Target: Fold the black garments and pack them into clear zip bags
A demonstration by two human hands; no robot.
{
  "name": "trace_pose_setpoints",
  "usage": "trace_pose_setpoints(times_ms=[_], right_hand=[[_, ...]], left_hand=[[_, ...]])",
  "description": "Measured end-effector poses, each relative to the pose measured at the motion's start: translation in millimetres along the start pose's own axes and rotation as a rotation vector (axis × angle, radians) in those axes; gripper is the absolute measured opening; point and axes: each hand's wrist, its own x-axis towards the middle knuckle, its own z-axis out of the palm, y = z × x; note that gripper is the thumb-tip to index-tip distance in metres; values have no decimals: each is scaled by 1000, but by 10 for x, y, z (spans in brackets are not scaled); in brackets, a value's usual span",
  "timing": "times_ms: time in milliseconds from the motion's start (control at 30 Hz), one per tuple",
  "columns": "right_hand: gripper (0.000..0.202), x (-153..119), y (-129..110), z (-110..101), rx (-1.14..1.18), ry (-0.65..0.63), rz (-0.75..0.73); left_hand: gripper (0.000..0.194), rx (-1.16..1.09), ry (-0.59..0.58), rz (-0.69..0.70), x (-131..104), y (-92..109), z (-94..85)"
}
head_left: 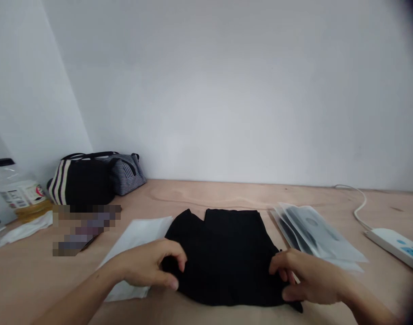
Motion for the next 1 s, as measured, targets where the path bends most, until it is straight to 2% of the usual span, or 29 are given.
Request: trace_pose_setpoints(times_ms=[67,133,200,267,367,433,500,633,700,833,933,1000], right_hand=[[12,150,-82,43,-56,99,-2],[17,335,-165,111,-256,301,47],[20,465,-227,203,-512,447,167],[21,490,-255,286,-660,429,293],[21,363,-266,320,-653,262,390],[20,269,-287,287,-625,227,432],[21,251,-326,254,-605,270,448],[25,531,-329,248,-521,400,268],[23,769,-224,224,-434,403,245],[25,1191,148,54,-344,365,269],[33,1373,383,-72,-286,316,255],[29,1447,462,-113,-258,284,248]], left_hand=[[21,65,158,-19,91,52,133],[30,178,318,-105,225,71,316],[43,298,337,-201,345,57,520],[52,369,288,-272,415,20,705],[57,398,219,-333,433,-42,882],[57,399,202,-343,419,-64,926],[58,401,203,-344,408,-63,928],[62,387,186,-344,398,-24,897],[65,382,187,-340,394,-13,895],[65,390,208,-334,387,-22,917],[65,390,220,-337,382,-22,919],[65,384,225,-338,381,-13,908]])
